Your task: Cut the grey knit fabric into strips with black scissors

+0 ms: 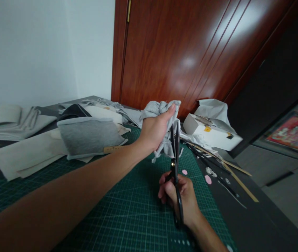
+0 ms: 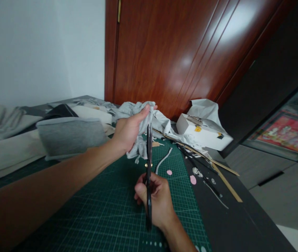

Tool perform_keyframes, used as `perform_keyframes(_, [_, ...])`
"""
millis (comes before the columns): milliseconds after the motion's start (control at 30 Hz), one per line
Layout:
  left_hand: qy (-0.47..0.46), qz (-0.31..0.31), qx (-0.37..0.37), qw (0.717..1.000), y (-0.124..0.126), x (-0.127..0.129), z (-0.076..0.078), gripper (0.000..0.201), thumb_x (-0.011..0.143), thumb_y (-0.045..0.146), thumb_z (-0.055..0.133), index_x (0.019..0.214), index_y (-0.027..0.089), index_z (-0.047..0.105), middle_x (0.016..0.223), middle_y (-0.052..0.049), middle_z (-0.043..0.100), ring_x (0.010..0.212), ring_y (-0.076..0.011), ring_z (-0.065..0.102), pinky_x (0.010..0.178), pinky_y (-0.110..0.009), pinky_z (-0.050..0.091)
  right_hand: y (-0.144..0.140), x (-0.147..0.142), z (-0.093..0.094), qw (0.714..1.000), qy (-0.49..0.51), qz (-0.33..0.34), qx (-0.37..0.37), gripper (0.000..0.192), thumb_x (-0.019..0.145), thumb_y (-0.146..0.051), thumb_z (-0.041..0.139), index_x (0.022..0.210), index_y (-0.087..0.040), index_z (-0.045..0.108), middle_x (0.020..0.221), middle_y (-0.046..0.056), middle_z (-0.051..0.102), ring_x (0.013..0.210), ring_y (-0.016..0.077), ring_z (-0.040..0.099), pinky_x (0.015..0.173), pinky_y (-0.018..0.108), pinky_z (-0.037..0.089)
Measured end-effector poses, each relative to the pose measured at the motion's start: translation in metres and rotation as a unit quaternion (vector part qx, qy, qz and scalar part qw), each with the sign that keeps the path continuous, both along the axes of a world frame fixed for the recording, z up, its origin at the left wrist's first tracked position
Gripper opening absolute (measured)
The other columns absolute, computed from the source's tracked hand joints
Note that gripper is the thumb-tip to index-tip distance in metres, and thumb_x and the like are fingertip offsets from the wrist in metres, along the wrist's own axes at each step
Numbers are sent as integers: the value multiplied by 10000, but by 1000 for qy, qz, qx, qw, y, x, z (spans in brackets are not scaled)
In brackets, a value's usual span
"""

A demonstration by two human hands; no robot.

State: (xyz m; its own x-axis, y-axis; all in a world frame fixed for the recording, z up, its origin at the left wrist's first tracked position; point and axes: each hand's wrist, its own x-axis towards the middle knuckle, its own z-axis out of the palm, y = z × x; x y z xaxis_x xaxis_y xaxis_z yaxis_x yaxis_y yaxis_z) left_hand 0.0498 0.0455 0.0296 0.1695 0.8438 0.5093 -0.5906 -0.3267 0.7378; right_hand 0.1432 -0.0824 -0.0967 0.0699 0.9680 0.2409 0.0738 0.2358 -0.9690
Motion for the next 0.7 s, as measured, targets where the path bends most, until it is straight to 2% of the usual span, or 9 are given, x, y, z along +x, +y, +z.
perform_keyframes(100, [5,-15,-15,1000,2,6,-8,339,821,500,729,949,189,774,1122,-80,767,1118,-243,685,1054,-375,473,2,2,-3,1000,4,-22,4,419,842,-560,763,814,-159,642,609,6,628,495,107,534,448,181,403])
perform_keyframes(300, [48,4,-44,998,6,5,-18,369,811,561,708,824,200,779,948,-71,785,1010,-249,708,990,-391,494,9,5,-3,999,-30,-36,11,400,859,-537,758,797,-165,626,615,-3,607,517,121,533,484,210,422])
perform_keyframes(433, [36,21,-31,999,6,4,-16,343,805,547,719,839,210,773,970,-50,785,1001,-222,708,985,-357,489,17,6,3,999,-44,-24,19,408,866,-554,740,799,-171,616,613,-7,601,509,128,535,478,220,427])
perform_keyframes(567, [77,33,-51,995,2,4,-16,374,799,585,710,824,218,778,941,-46,794,1000,-229,715,1003,-367,480,23,9,2,998,-49,-36,26,408,864,-554,742,789,-175,610,599,-14,591,494,123,523,463,215,409])
perform_keyframes(700, [84,32,-60,994,-5,7,-17,378,794,583,720,915,232,791,1070,-32,791,1114,-232,691,1059,-364,452,21,13,-3,998,-45,-46,29,395,866,-532,750,774,-176,607,582,-18,588,491,122,524,463,212,409])
